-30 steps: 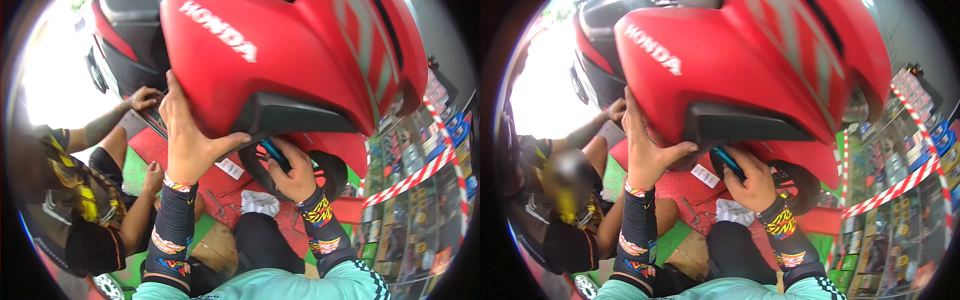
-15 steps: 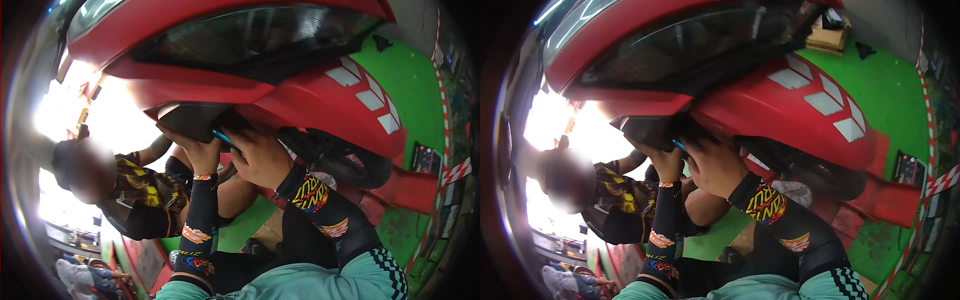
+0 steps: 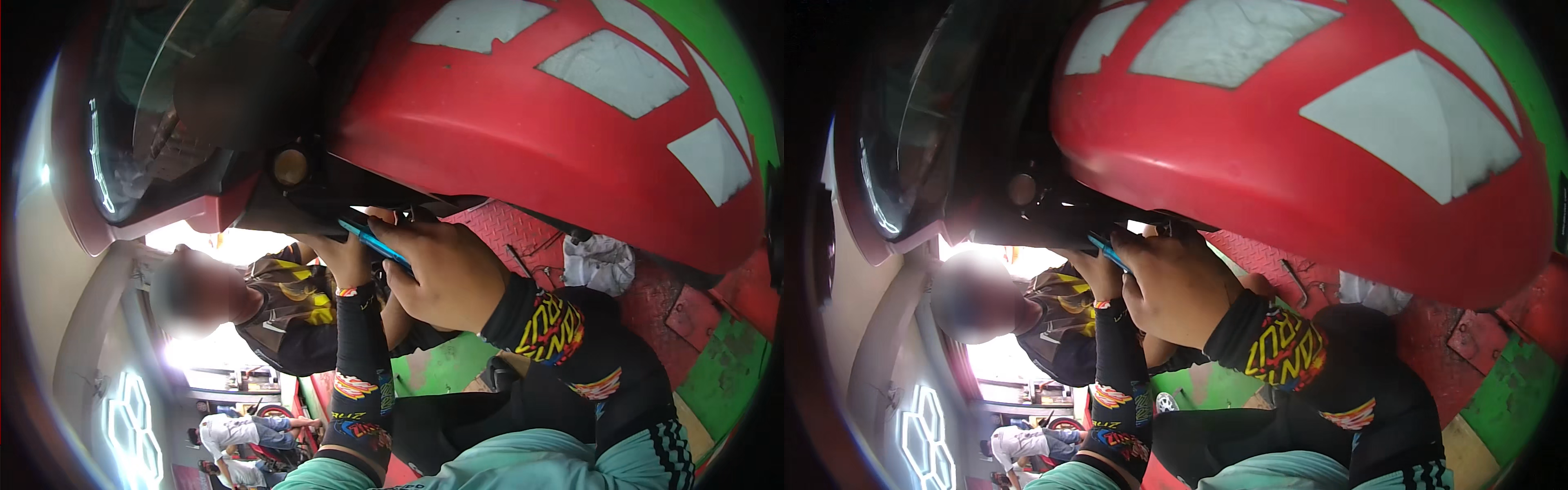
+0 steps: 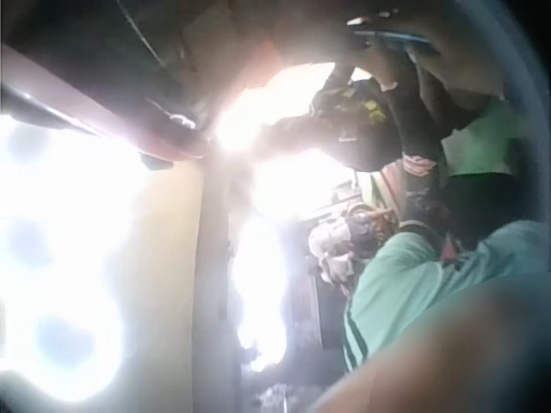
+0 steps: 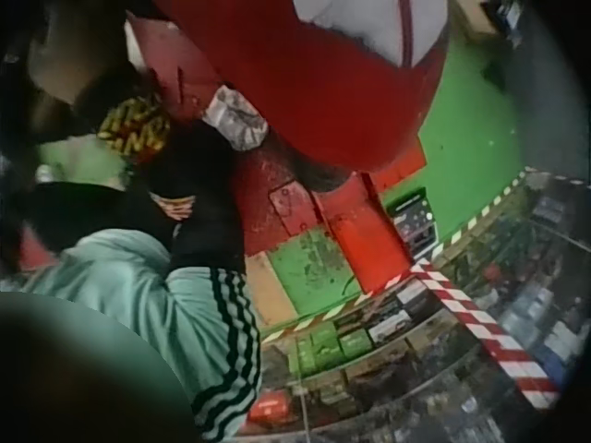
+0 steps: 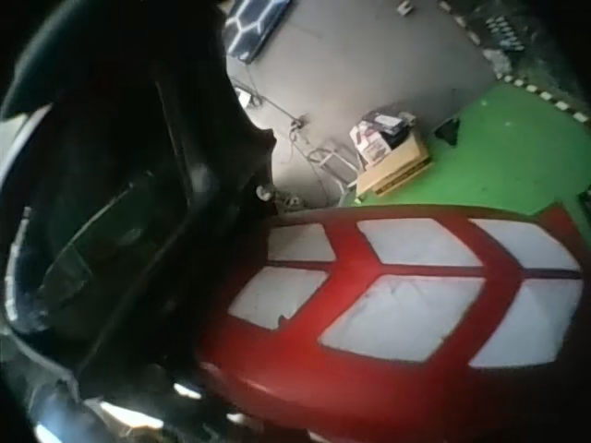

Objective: Removing and inspecting the front fairing and headlight assembly of a red Honda scooter.

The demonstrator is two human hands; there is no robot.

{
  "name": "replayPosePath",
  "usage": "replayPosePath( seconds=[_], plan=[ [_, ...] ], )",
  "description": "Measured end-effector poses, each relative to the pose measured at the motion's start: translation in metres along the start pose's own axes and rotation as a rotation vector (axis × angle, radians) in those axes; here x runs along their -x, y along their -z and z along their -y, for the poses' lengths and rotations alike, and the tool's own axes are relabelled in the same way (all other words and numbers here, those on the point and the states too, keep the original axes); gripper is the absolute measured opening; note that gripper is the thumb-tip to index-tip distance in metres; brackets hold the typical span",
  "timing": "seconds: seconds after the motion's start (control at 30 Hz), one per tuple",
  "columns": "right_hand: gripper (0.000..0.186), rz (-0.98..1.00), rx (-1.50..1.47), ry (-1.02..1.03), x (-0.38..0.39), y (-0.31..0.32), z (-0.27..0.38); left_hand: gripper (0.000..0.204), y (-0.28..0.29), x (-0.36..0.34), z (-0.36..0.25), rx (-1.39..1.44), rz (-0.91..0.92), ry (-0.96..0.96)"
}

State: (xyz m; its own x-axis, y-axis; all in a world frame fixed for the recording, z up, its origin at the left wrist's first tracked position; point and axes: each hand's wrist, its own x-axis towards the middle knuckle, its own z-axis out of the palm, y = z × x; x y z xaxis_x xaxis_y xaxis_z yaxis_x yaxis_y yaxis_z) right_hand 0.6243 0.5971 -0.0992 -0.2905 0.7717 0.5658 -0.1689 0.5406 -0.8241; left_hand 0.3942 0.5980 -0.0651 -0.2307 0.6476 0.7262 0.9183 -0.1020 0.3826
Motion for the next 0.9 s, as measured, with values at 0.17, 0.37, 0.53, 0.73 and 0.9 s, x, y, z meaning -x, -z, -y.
replayPosePath(
  seconds=[0.17,0.37,0.53,0.73,0.9],
  plan=[
    [0.043,0.036,-0.277,-0.101,0.007,0.021,0.013,0.107,-0.004,0.01,-0.011,0.091,-0.03,-0.029],
    [0.03,0.016,-0.215,-0.137,0.018,0.026,0.026,0.099,0.001,0.014,0.013,0.246,0.069,0.053],
    [0.023,0.089,-0.136,-0.176,0.008,0.036,0.039,0.112,-0.001,0.013,0.033,0.117,0.036,-0.131],
    [0.027,0.085,-0.127,-0.141,0.009,0.066,0.06,0.128,-0.003,0.009,0.027,0.037,0.022,-0.174],
    [0.036,0.043,0.062,-0.038,0.009,0.053,0.07,0.129,-0.007,0.01,0.003,0.233,0.041,-0.012]
  ],
)
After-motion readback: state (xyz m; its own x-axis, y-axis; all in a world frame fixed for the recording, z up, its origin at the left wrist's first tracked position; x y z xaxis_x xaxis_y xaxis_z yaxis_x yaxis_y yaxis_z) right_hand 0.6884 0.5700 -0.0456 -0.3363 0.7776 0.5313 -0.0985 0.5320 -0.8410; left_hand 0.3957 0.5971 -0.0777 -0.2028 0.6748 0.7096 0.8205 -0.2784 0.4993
